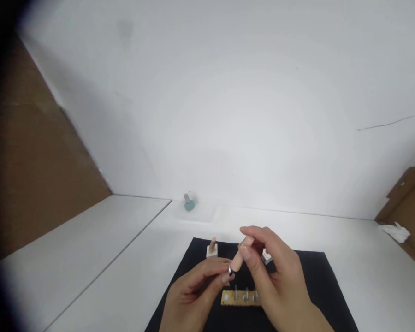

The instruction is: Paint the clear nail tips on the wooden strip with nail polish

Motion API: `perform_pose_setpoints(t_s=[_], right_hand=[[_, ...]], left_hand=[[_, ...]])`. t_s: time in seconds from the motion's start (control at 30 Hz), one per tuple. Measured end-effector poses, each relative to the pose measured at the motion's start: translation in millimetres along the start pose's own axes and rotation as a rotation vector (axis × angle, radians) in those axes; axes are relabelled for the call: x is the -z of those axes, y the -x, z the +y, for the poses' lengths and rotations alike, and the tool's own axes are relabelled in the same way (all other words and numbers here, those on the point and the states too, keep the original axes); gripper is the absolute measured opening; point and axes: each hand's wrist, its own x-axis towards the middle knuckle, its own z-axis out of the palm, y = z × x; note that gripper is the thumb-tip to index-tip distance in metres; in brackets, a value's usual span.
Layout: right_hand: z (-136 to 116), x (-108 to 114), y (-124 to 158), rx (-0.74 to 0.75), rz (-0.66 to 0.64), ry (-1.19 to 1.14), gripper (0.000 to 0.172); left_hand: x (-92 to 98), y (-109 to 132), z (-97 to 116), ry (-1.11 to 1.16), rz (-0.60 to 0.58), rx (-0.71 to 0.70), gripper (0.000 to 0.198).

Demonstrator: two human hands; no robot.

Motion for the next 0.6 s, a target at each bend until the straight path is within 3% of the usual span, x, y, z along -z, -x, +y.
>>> perform_pose_setpoints(t_s=[0.07,0.3,0.5,0.6], right_hand=[[1.2,-0.4,-0.8,-0.017,0.017,0.034,0.017],[1.4,4.1,-0.8,-0.047,0.125,0.086,0.013],[-5.8,12.9,-3.4,-0.027,-0.061,0.053,0.014],[-5.4,11.7,-4.6,0.0,-0.094,0.066,0.014]], left_hand=[[-1.4,0.7,-0.1,0.019,0.018,-0.02,0.015],[1.2,-0.1,-1.3,-0.031,-0.091,-0.082,0.018],[1.4,-2.0,0.1,-0.054,-0.081,-0.049,0.014],[0.6,-1.2,0.2,-0.051,-0.09,-0.064,0.013]])
